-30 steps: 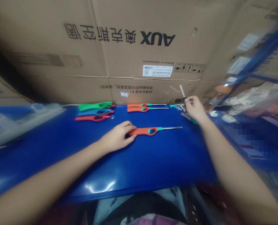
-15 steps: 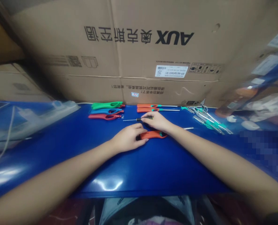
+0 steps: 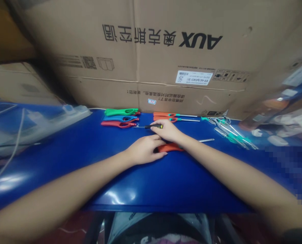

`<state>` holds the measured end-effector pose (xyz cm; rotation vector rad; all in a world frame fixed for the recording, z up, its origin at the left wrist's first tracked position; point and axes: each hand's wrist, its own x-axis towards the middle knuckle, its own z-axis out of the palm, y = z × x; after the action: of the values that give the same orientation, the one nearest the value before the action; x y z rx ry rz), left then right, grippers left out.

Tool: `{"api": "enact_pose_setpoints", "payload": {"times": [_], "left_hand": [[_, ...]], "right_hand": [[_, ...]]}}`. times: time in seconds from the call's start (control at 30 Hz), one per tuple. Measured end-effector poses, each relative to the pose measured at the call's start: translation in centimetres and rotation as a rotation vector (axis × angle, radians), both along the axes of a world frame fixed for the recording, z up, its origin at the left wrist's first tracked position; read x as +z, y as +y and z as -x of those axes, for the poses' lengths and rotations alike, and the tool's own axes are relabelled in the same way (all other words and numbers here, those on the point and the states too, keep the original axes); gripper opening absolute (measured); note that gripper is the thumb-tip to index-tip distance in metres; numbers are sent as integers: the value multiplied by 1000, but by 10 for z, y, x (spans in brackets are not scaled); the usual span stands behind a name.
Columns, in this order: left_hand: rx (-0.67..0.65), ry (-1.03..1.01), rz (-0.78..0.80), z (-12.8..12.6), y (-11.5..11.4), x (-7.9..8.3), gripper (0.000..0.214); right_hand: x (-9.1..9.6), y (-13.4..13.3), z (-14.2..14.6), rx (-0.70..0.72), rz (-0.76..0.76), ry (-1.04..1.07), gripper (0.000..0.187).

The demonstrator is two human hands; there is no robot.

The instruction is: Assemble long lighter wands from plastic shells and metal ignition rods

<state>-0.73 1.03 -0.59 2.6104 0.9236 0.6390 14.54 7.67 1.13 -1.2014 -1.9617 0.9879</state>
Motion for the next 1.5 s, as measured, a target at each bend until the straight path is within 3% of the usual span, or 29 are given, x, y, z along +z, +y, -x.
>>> {"api": "enact_pose_setpoints", "payload": {"times": [0.2,0.4,0.6,0.87,1.03,1.2,1.5], "left_hand": [[-8,-5,-34,0,2,-4,32],[-17,-4,-59,-4,1,-4,36],[-47,4,-21,-10,-7,-1,39],[20,-232,111,-14,-6,-6,45],[27,-433,198,-16,-9,0,30],[7,-518,174,-19,-13,3,12],[-25,-559,99,-18,-10,0,7]], "right_hand": [[15,-16,-19,-88,-51,158,11],[30,-34,-55,-224,29,562,21],[24,-54,-83,-325,152,775,29],[14,-60,-91,-388,237,842,35],[13,-60,-91,-404,251,866,35],[13,-60,-91,-406,229,873,29],[14,-59,-91,-405,207,921,28]]}}
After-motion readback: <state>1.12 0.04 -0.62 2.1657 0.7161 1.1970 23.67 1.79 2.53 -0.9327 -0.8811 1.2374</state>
